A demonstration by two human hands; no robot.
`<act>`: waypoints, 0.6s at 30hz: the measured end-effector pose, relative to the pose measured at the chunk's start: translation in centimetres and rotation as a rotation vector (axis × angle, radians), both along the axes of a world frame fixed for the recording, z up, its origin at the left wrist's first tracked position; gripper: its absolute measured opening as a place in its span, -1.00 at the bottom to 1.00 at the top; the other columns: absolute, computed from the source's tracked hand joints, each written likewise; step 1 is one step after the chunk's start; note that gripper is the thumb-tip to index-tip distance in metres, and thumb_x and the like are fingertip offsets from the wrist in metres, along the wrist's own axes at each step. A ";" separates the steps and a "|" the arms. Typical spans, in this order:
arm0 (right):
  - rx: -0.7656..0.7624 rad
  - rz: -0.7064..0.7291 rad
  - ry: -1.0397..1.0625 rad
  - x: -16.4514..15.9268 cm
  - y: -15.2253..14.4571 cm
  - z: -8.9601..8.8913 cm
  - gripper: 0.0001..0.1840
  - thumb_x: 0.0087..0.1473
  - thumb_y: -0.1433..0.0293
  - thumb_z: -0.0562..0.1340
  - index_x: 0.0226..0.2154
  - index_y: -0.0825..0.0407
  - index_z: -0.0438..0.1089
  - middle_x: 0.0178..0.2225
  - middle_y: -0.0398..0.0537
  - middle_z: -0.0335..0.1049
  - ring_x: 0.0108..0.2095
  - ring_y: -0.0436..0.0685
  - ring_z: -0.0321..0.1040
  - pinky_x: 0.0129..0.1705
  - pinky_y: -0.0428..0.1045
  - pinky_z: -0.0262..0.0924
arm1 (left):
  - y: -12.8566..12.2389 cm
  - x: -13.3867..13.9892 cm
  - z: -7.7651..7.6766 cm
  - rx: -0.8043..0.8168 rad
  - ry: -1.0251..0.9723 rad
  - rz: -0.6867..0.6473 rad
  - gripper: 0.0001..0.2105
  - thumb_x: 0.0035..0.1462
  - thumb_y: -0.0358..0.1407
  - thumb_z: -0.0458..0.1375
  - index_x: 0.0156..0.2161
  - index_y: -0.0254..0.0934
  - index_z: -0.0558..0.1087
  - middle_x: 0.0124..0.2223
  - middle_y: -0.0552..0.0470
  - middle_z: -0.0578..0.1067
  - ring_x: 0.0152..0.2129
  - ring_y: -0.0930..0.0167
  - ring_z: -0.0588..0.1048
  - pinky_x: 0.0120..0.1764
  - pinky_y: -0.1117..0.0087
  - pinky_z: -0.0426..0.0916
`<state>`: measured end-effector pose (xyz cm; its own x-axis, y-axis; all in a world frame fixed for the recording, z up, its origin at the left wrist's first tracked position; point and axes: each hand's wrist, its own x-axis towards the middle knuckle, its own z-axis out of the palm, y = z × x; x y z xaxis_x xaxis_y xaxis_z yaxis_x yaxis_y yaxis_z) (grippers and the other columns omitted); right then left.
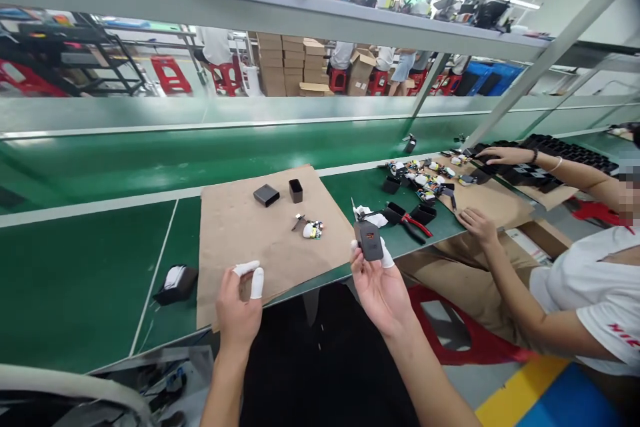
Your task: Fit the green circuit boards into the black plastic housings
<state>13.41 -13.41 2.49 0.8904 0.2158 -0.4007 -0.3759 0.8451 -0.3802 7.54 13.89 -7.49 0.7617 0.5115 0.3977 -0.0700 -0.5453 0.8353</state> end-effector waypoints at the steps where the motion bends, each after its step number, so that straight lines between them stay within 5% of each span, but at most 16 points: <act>1: -0.016 0.008 -0.024 -0.1 0.0 0.0 -0.85 0.35 0.33 0.36 -0.08 -0.02 0.63 -0.07 -0.03 0.70 -0.15 0.00 0.67 0.01 -0.12 0.62 | 0.2 0.1 -0.1 0.002 0.002 0.002 -0.75 0.41 -0.06 0.20 -0.05 -0.18 0.56 -0.07 -0.04 0.52 -0.11 0.23 0.60 0.04 0.14 0.54; 6: -0.402 -0.061 -0.320 -0.2 0.4 -1.3 -0.61 0.09 0.21 0.58 -0.06 -0.06 0.61 -0.05 -0.07 0.68 -0.13 0.07 0.64 -0.05 -0.06 0.60 | -0.1 -0.3 0.7 0.017 -0.014 -0.022 -0.76 0.38 -0.08 0.22 -0.01 -0.16 0.53 -0.04 -0.06 0.53 -0.09 0.19 0.61 0.06 0.07 0.56; 9: -0.714 -0.009 -0.470 -1.0 1.0 -2.7 -0.52 -0.06 0.29 0.65 -0.09 -0.04 0.58 -0.11 -0.09 0.67 -0.12 0.13 0.62 -0.02 0.00 0.56 | -3.0 -1.6 2.1 0.135 0.051 -0.176 -0.59 0.26 -0.08 0.31 0.17 -0.09 0.47 0.06 -0.12 0.53 -0.02 0.09 0.60 0.12 -0.06 0.54; 12: -0.914 0.129 -0.593 -2.9 1.7 -3.3 -0.63 0.01 0.34 0.59 -0.14 -0.03 0.55 -0.19 -0.13 0.64 -0.16 0.12 0.60 0.00 0.01 0.50 | -7.4 -3.0 2.4 0.186 0.159 -0.346 -0.28 0.09 -0.08 0.41 0.34 -0.01 0.33 0.24 -0.21 0.48 0.09 -0.04 0.58 0.11 -0.12 0.56; 15: -1.067 0.192 -0.755 -4.7 1.4 -2.8 -0.69 0.03 0.37 0.55 -0.18 -0.04 0.53 -0.22 -0.15 0.59 -0.23 0.11 0.53 -0.09 0.00 0.46 | -10.9 -3.3 1.6 0.057 0.257 -0.252 -0.53 0.18 -0.17 0.29 0.20 0.02 0.40 0.13 -0.20 0.55 -0.04 -0.05 0.65 -0.05 -0.14 0.61; 18: -1.252 0.242 -1.007 -3.9 -1.4 -2.6 -0.66 0.05 0.27 0.56 -0.13 -0.07 0.57 -0.14 -0.11 0.61 -0.19 0.14 0.55 -0.09 0.01 0.46 | -12.8 -3.1 0.3 -0.113 0.295 -0.283 -0.67 0.22 -0.09 0.26 0.07 -0.01 0.46 -0.02 -0.17 0.63 -0.06 -0.03 0.66 0.03 -0.15 0.59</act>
